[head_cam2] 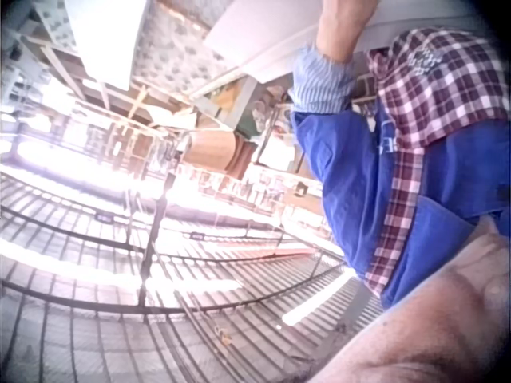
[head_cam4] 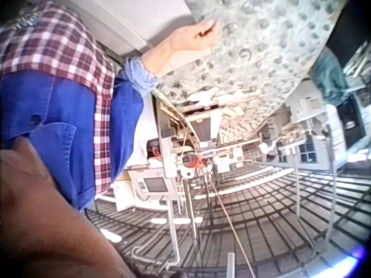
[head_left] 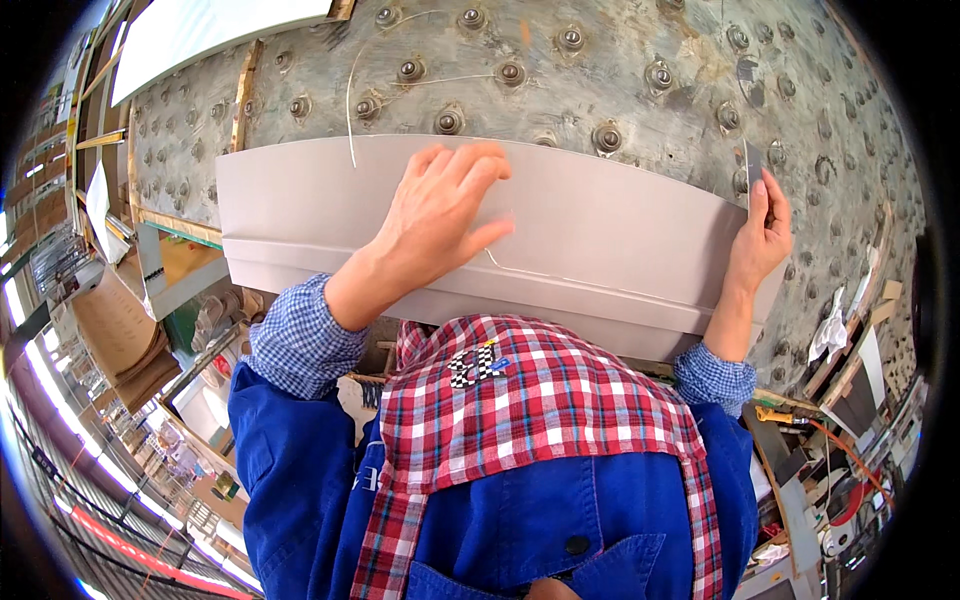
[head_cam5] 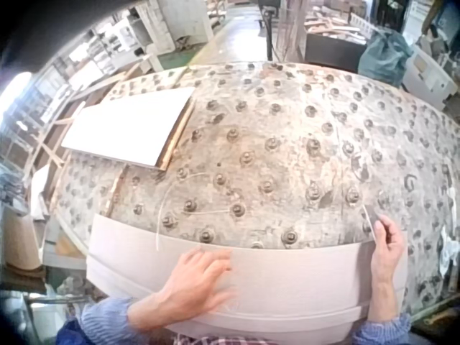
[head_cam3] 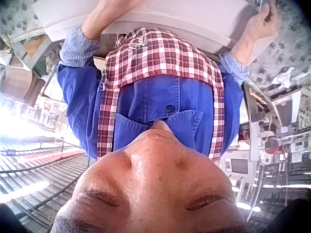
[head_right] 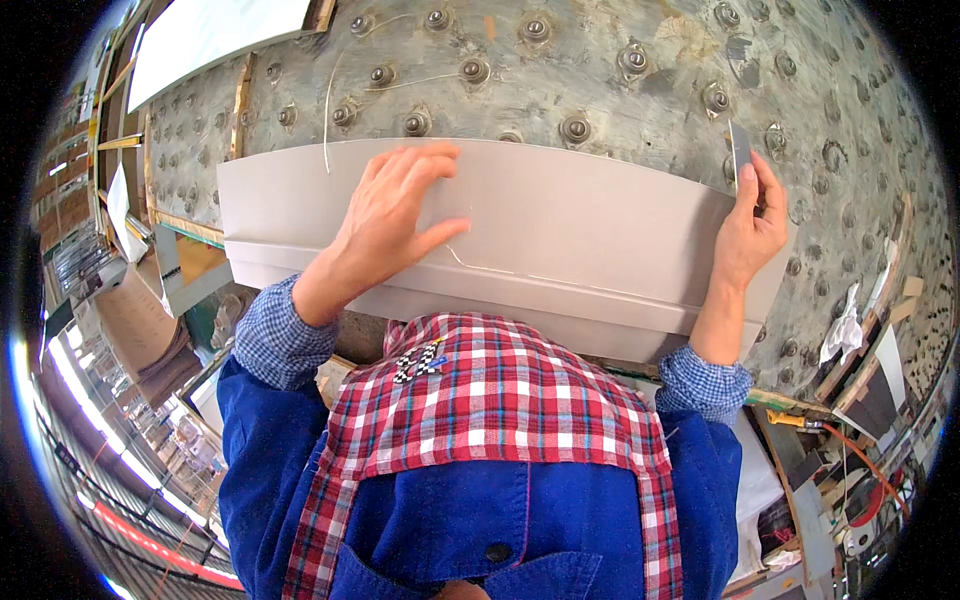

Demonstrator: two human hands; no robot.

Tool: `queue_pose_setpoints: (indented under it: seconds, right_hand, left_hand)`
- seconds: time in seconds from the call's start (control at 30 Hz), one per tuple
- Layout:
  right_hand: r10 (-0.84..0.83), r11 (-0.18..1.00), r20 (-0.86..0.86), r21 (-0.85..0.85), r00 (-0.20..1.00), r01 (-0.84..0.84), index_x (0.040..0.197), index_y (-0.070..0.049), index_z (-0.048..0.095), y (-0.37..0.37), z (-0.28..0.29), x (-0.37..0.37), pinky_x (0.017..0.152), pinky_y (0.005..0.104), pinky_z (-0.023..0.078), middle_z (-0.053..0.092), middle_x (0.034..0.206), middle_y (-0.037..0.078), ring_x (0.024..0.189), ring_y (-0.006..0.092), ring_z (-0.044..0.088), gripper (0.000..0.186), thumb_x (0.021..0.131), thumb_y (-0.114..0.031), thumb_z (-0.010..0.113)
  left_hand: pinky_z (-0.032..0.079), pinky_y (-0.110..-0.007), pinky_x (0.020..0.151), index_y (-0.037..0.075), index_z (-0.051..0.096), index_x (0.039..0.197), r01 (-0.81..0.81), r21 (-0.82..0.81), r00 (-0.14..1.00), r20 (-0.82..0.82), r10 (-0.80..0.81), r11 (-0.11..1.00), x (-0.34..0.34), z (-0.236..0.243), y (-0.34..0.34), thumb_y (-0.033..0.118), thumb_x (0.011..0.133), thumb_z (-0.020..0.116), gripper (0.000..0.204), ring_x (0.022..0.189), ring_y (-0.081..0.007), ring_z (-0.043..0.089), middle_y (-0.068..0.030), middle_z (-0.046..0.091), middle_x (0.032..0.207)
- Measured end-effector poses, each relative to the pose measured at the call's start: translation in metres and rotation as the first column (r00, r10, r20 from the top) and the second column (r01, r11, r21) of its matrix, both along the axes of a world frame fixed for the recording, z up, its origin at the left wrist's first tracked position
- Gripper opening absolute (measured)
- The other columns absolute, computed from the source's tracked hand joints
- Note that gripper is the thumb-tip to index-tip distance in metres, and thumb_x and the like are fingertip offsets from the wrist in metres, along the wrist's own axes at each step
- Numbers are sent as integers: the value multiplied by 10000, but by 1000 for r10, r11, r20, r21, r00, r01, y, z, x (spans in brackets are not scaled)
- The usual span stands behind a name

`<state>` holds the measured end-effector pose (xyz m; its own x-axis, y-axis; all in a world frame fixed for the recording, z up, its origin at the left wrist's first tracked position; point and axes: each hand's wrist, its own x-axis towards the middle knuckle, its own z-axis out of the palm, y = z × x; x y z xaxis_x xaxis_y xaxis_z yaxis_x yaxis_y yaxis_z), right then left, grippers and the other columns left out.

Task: The person applies a thin strip of edge banding to the edge of a rectangular panel using a utility knife to trim the excess material. They then use a yellow hot air gun to heat the applied strip along the edge, likely to activate the adhesive and ensure a smooth finish.

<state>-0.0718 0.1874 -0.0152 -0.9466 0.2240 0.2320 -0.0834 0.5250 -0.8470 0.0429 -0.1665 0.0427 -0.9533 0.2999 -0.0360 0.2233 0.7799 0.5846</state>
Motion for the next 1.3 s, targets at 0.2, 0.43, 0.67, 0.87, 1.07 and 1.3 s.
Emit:
queue_pose_setpoints:
  seconds: [0.2,0.43,0.67,0.87,1.07,1.3]
  right_hand:
    - [-5,999,30,-43,1000,6,1091,-31,698,-2,2,2,667,195,414,637,940,-12,756,43,522,207,939,-156,631]
    - [-9,1000,-5,-22,1000,9,1092,-26,696,-5,3,1,657,187,407,638,918,-21,742,33,512,211,938,-156,634]
    - [-20,999,17,-38,1000,20,1094,-26,697,-5,4,2,661,189,415,643,928,-11,750,39,524,216,935,-160,638]
    - [-7,999,1,-38,1000,7,1093,-26,697,-5,2,1,664,187,414,638,928,-12,764,37,530,215,933,-158,641]
    - [-13,997,8,-76,1000,13,1095,-30,699,-5,1,2,670,186,410,633,925,-14,776,41,531,213,929,-152,644]
    - [-17,996,9,-83,1000,18,1089,-27,701,-8,0,2,670,185,408,633,934,-14,779,43,532,208,930,-148,641]
  left_hand:
    - [347,-472,999,121,527,1194,142,-90,990,27,-140,986,3,8,3,253,578,860,712,1092,-317,496,-101,472,1328]
    - [340,-469,998,116,535,1133,160,-62,987,-5,-161,985,-7,7,10,223,597,849,630,1063,-295,503,-99,482,1307]
    - [367,-452,962,112,539,1114,9,-88,983,-181,-25,996,-19,-8,22,209,640,827,563,1074,-276,518,-97,496,1292]
    - [300,-485,1003,137,538,1173,127,-45,991,-46,-129,991,-10,0,16,235,606,842,651,1151,-292,469,-88,465,1330]
    - [243,-496,1019,156,535,1180,152,-6,987,46,-151,988,-7,2,23,231,567,852,695,1191,-289,438,-104,411,1370]
    - [245,-458,998,150,556,1109,64,-8,995,-82,-65,998,-18,-4,42,189,625,815,551,1176,-268,450,-93,427,1354]
